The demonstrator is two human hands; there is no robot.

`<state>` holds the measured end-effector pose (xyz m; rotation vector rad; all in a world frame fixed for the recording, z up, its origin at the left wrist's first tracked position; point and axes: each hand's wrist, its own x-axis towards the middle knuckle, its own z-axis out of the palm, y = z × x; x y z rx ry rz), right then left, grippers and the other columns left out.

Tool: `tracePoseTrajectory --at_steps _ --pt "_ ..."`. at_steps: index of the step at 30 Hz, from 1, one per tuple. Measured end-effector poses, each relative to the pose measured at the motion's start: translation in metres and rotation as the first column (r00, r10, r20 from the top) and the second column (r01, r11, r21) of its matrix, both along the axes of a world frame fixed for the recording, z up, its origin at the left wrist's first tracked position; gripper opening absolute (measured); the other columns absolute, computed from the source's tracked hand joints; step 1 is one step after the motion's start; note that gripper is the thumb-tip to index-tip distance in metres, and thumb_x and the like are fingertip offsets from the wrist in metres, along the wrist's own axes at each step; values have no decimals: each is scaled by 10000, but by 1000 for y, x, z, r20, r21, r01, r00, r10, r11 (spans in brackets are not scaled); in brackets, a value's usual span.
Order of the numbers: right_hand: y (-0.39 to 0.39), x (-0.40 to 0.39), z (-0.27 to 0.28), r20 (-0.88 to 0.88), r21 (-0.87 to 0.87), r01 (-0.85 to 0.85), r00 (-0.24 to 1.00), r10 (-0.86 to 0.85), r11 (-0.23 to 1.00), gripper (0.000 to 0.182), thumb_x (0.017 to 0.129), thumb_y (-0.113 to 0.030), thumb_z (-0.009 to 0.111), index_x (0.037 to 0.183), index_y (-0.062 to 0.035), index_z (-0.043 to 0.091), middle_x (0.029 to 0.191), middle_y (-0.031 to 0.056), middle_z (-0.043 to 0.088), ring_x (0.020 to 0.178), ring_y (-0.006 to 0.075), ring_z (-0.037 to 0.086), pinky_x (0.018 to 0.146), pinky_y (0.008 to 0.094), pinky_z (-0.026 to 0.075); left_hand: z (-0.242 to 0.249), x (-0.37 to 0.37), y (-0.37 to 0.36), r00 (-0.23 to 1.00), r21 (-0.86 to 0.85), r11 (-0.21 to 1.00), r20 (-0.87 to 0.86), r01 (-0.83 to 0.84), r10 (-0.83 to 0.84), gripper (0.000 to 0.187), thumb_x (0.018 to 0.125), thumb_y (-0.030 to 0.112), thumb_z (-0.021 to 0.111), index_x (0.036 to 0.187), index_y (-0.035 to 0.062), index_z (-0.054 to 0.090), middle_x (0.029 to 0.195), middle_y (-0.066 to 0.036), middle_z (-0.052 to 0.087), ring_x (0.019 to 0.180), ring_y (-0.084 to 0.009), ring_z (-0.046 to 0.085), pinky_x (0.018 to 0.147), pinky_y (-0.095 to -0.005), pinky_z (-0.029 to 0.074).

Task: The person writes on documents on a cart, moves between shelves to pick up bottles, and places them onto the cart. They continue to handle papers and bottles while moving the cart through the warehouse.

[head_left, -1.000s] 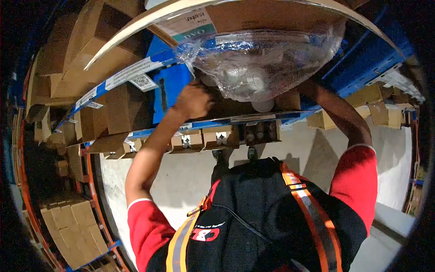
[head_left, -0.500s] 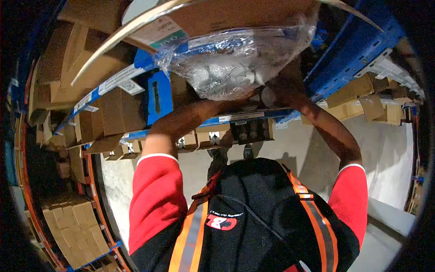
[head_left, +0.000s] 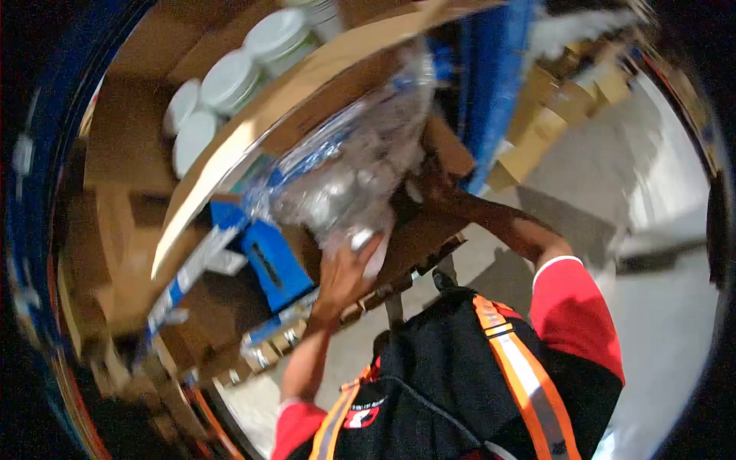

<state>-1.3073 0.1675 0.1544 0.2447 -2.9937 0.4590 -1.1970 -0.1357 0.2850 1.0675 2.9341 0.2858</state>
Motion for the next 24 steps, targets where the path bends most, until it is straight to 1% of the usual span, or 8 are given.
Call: tracePoseTrajectory --at_steps 3,5,6,8,10,13,18,24 --pt "-27 31 5 -269 -178 149 943 -194 973 769 698 -326 868 1381 -109 590 1176 242 580 1103 436 546 1045 546 411 -2 48 -43 961 195 975 -271 108 -52 681 706 149 886 1341 312 700 1397 -198 536 1263 -458 499 1037 -545 453" --pt "-51 71 27 -462 -262 152 848 -262 953 787 690 -328 876 1388 -110 585 1178 242 574 1104 437 540 1050 549 405 17 69 -62 905 265 916 -382 301 -187 464 753 185 874 1199 181 746 1351 -202 565 1215 -438 521 982 -494 467" --pt "-67 132 87 -412 -213 163 879 -239 963 792 633 -322 907 1339 -107 621 1134 233 572 1080 437 546 1031 556 413 17 80 -72 855 340 850 -472 401 -215 418 775 239 878 1143 101 735 1334 -200 569 1185 -429 530 945 -486 473" --pt "-92 203 112 -453 -292 153 847 -278 944 871 595 -314 918 1367 -101 574 1239 229 532 1117 430 536 1021 542 435 14 102 -90 811 397 756 -507 520 -291 614 700 290 931 1221 105 663 1381 -233 497 1256 -460 455 994 -587 424" --pt "-127 292 133 -472 -502 238 730 -494 832 936 600 -291 917 1418 -98 506 1314 233 488 1170 432 526 1029 528 454 12 121 -111 789 413 683 -437 603 -432 781 699 279 925 1374 122 563 1442 -295 385 1290 -506 416 973 -652 406" --pt "-180 413 141 -479 -695 273 514 -712 665 983 584 -282 902 1437 -100 451 1301 248 491 1246 443 512 1074 500 452 2 161 -119 716 525 516 -310 677 -625 887 615 236 953 1397 101 555 1457 -273 406 1351 -491 415 1071 -616 374" --pt "-248 606 172 -445 -486 711 300 -844 509 882 579 -282 908 1377 -171 551 1310 195 488 1193 418 568 924 486 575 2 254 -96 520 531 402 -87 746 -850 893 598 212 946 1390 104 547 1445 -247 419 1352 -459 432 1103 -585 368" --pt "-298 848 200 -419 -493 844 -20 -908 209 858 590 -311 940 1347 -120 585 1263 222 545 1226 396 551 994 470 518 1 409 -39 255 637 90 -171 766 -952 824 653 213 930 1373 99 543 1455 -224 423 1367 -441 426 1104 -588 376"
